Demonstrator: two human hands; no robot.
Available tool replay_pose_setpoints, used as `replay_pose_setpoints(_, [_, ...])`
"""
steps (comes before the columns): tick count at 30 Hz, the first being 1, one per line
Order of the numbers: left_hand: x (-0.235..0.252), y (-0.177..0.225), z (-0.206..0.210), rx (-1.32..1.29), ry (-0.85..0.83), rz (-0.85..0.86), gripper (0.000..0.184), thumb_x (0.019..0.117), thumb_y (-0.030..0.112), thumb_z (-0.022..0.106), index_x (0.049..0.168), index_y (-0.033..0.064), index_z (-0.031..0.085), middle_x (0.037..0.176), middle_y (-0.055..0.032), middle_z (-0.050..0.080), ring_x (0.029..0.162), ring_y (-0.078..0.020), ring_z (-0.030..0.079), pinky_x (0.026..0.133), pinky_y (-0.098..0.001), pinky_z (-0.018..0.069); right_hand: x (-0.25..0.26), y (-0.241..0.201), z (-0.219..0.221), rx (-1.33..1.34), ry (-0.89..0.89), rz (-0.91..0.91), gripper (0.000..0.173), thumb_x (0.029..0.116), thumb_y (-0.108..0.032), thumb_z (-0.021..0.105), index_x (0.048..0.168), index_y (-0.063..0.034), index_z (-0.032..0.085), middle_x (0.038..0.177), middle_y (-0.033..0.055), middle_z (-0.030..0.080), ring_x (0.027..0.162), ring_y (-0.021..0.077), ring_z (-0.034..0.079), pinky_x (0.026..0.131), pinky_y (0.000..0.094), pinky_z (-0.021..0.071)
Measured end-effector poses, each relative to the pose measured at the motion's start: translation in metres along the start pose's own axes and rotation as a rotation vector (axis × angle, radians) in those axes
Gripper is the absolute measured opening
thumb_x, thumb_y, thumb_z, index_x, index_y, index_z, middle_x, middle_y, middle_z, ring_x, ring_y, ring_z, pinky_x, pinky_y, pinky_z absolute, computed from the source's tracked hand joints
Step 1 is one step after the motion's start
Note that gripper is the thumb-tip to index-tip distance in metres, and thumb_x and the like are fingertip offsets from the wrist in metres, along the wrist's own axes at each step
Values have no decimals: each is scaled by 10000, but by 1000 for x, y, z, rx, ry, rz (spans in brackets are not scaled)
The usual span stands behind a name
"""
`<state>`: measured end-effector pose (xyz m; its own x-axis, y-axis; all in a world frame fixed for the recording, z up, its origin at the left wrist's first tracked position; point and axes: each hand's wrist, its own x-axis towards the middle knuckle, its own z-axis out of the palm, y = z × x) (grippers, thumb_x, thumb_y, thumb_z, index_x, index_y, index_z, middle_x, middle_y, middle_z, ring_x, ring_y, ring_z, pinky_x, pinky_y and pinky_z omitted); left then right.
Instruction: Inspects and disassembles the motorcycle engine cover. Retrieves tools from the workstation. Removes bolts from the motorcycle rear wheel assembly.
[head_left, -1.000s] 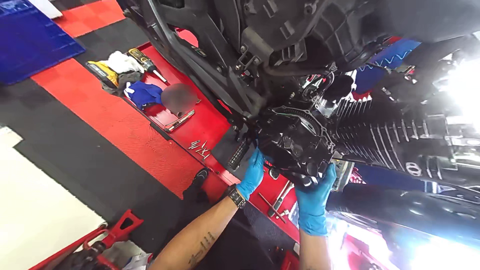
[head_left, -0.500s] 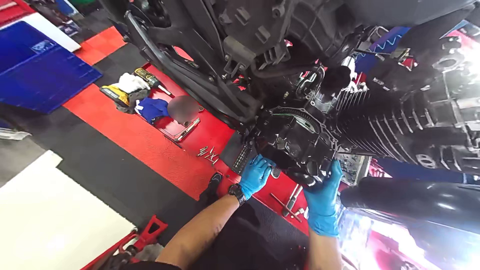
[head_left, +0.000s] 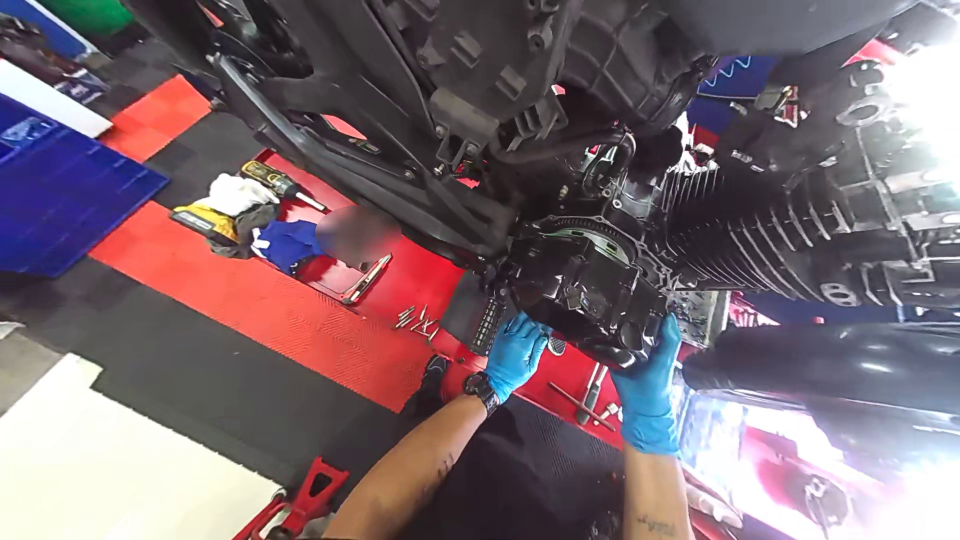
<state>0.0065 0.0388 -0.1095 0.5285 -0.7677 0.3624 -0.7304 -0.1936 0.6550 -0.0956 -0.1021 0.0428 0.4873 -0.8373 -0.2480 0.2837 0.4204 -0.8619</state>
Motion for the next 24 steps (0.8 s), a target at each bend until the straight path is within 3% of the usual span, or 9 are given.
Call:
replay_pose_setpoints(5, [0,-2,-1,-34,-19,12,382,1056,267,418,1154,123,758,1258,-50,725,1288,-273,610,1073,-469,477,17,-2,-9,26,-34,41,462,1032,-570,382,1223,-228,627,1061,9,735,957,125,719,764,376,634])
replay_pose_setpoints(7, [0,-1,-3,-50,-31,8,368,1054,257,435,1155,113,759,1268,-59,720,1290,-280,610,1071,-488,480,13,-2,-9,16,-31,33,450,1026,-569,401,1230,-230,616,1080,1,734,980,118,715,790,369,631])
replay_pose_setpoints(11, [1,-1,-3,-54,6,18,354,1048,254,453,1122,114,769,1254,-63,726,1264,-272,629,1063,-480,489,4,-2,-9,3,-63,-14,499,934,-624,574,1230,-227,635,1083,-1,738,986,112,717,803,360,632])
replay_pose_setpoints(15, [1,0,-3,-66,-18,2,357,1050,260,451,1128,115,769,1263,-59,723,1270,-266,625,1071,-475,482,8,-7,-6,1,-87,-23,456,992,-585,489,1232,-225,633,1092,1,736,1004,113,713,815,364,630])
replay_pose_setpoints(21, [3,9,-14,-40,-11,-39,333,1047,262,478,1037,111,774,1146,-76,751,1163,-254,680,999,-466,543,-4,-10,-2,-30,-76,-13,496,941,-619,575,1226,-220,646,1093,3,741,995,107,718,807,350,634])
replay_pose_setpoints(24, [3,9,-16,-41,-10,-50,275,1006,237,529,1007,118,777,1148,-80,753,1168,-254,681,1015,-467,539,0,-14,-4,-77,-124,-43,459,956,-592,568,1201,-216,665,1078,-10,750,981,91,722,809,326,635])
